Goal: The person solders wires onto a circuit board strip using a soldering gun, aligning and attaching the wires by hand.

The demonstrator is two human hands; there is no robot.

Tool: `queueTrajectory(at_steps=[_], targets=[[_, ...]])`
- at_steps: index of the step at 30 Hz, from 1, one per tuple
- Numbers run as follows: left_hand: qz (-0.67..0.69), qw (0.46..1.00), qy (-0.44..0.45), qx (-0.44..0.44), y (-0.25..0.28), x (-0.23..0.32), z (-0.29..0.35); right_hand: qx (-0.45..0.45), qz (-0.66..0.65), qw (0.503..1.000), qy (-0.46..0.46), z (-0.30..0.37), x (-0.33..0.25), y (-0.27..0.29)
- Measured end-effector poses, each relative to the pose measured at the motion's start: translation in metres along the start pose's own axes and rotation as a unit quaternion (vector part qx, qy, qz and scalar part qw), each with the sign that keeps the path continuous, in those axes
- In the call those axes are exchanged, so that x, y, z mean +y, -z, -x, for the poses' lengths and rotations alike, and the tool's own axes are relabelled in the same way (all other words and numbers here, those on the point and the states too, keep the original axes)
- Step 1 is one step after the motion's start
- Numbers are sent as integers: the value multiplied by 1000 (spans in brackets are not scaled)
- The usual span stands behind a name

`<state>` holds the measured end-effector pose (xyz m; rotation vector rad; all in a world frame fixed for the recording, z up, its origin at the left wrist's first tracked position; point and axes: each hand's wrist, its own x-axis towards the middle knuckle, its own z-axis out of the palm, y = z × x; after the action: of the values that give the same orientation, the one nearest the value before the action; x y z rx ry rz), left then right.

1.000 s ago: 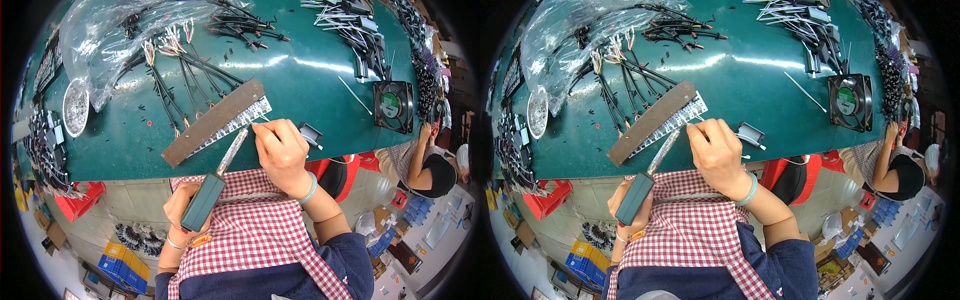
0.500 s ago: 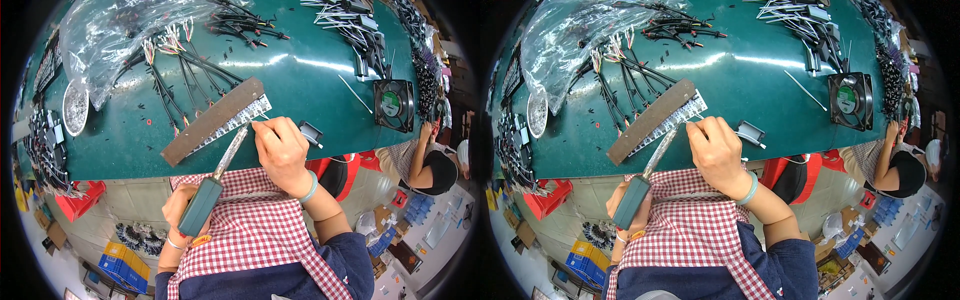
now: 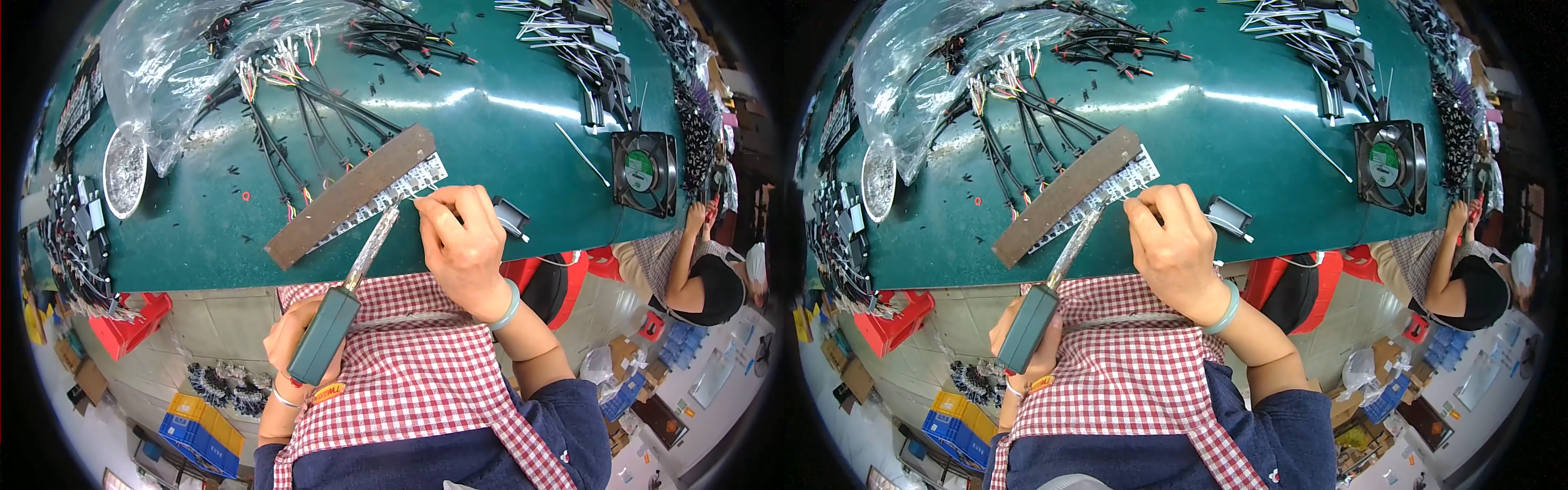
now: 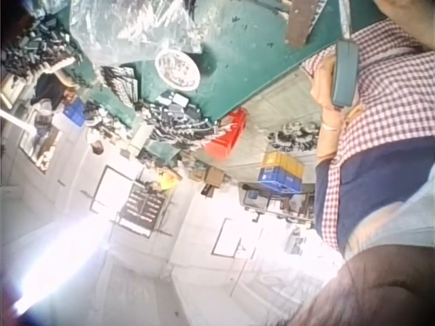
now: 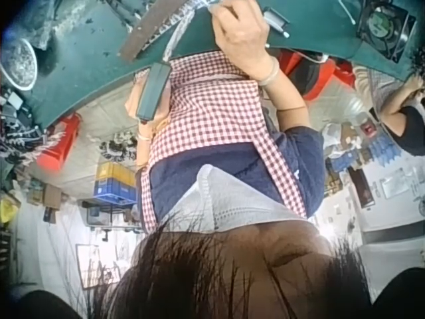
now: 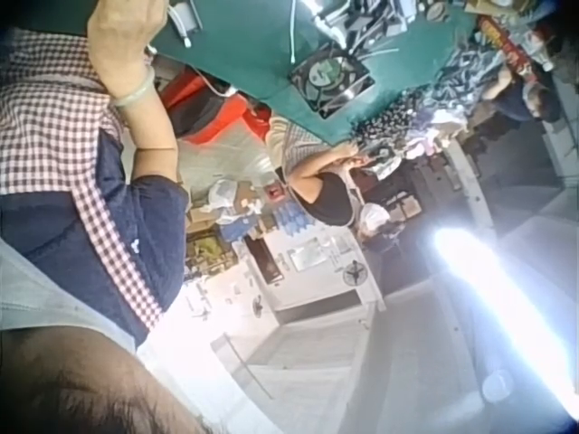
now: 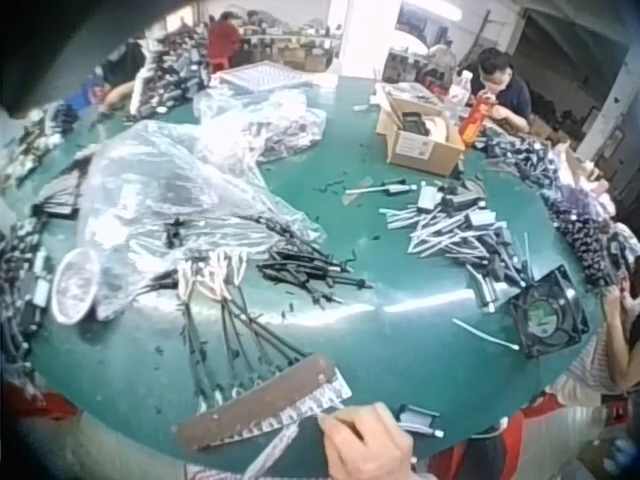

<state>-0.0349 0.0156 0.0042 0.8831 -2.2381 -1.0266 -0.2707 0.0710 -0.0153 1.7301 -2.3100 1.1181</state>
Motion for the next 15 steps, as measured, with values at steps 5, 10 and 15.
queueTrajectory(at_steps=[5, 10, 15], targets=[[21, 999, 14, 22, -2, 0, 2, 7, -11, 1000, -15, 3, -3, -2], [17, 1000, -7, 16, -4, -3, 0, 4, -6, 1000, -18, 3, -2, -3], [21, 1000, -11, 3, -5, -4, -1, 3, 0, 1000, -17, 3, -2, -3]])
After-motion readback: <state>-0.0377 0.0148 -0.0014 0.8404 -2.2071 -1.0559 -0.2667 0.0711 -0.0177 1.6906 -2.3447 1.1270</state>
